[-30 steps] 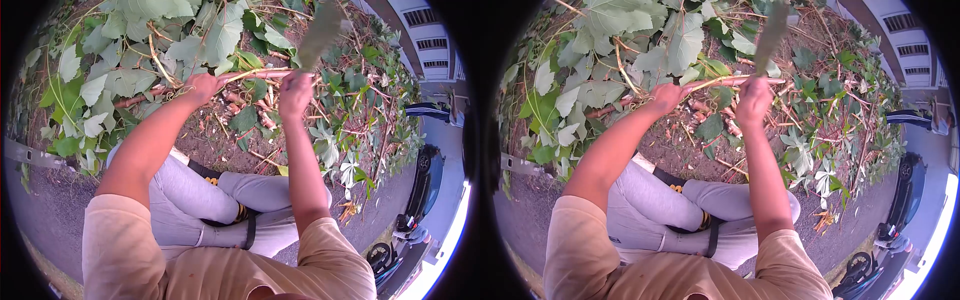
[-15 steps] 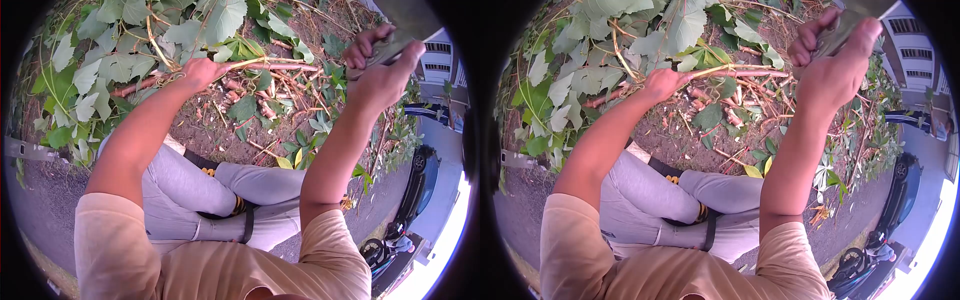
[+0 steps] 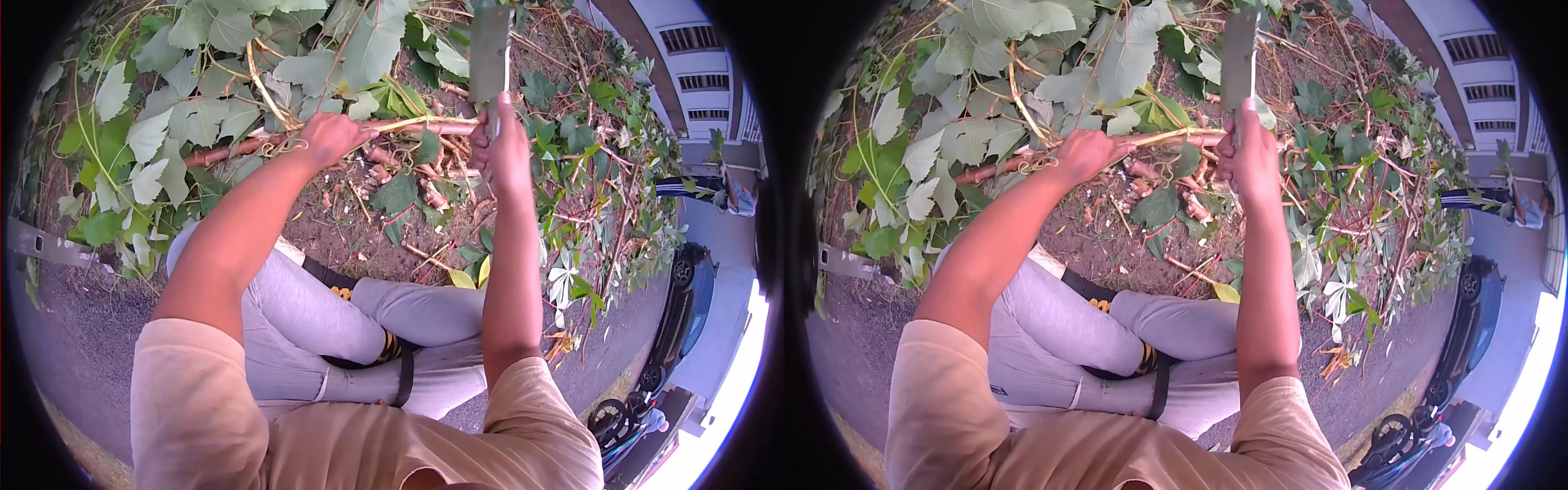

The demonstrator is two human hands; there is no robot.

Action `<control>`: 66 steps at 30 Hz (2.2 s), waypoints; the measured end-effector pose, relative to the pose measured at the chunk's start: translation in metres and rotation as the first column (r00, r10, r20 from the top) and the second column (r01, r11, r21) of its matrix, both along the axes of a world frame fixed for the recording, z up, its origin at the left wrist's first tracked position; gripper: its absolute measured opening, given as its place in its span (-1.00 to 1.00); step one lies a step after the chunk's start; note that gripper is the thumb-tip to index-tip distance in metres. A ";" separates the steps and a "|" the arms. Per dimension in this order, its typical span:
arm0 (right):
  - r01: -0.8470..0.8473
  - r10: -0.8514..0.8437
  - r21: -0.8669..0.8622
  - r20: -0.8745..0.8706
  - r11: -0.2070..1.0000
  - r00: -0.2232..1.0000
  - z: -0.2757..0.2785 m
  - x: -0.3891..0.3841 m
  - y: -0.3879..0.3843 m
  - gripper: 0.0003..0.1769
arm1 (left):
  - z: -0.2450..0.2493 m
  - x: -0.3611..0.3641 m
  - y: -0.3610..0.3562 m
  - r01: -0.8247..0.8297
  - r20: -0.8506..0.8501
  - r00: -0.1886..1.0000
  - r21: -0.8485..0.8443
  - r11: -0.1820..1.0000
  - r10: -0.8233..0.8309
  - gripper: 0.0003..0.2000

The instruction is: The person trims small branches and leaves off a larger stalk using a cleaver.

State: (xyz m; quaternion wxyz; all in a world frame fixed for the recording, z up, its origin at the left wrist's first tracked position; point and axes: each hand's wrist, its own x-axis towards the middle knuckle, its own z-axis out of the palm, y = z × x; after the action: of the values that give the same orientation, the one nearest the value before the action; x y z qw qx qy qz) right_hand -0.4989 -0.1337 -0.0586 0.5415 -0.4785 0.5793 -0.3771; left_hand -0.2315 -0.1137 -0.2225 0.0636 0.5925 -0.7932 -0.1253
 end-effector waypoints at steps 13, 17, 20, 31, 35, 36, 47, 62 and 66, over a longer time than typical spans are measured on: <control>-0.162 0.098 -0.044 -0.634 0.986 0.767 -0.164 -0.027 -0.001 -0.18 | -0.001 -0.005 0.000 -0.017 0.077 0.997 0.102 0.995 0.009 -0.34; -0.092 0.129 0.298 -0.105 0.950 0.986 -0.100 -0.029 0.008 -0.43 | -0.015 -0.008 -0.001 0.062 0.080 0.994 0.099 0.993 -0.070 -0.37; -0.001 0.004 0.063 -0.050 0.998 0.999 -0.024 -0.007 0.008 -0.37 | -0.007 -0.010 -0.001 0.013 0.058 0.998 0.081 0.997 -0.018 -0.37; 0.218 0.014 -0.651 0.331 0.727 0.944 -0.062 0.006 -0.015 -0.19 | -0.012 -0.011 -0.003 -0.092 0.050 0.995 0.124 0.988 0.086 -0.31; -0.004 -0.021 -0.054 -0.449 0.999 0.893 -0.179 -0.024 0.002 -0.12 | -0.003 -0.002 -0.016 -0.134 0.026 0.991 0.100 0.986 0.132 -0.32; 0.050 -0.036 0.168 -0.087 0.984 0.996 -0.131 -0.015 -0.003 -0.20 | -0.013 -0.006 -0.010 -0.107 0.012 0.994 0.067 0.992 0.107 -0.32; 0.231 0.085 -0.810 0.325 0.539 0.942 0.095 0.020 -0.024 -0.10 | -0.007 -0.006 -0.005 -0.066 0.045 0.997 0.058 0.996 0.063 -0.34; 0.202 -0.067 -0.600 0.239 0.774 0.969 0.110 0.032 0.006 -0.26 | 0.005 -0.006 -0.008 -0.157 -0.101 0.980 0.147 0.977 0.173 -0.32; 0.256 0.108 -0.829 0.351 0.498 0.930 0.079 0.019 -0.014 -0.14 | -0.016 -0.006 -0.005 -0.120 -0.008 0.993 0.112 0.986 0.121 -0.32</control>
State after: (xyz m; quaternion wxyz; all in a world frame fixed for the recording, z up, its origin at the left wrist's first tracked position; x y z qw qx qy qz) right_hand -0.4801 -0.1479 0.0200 0.3081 -0.5813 0.2243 -0.7189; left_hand -0.2371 -0.1188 -0.2381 0.0439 0.6410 -0.7472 -0.1697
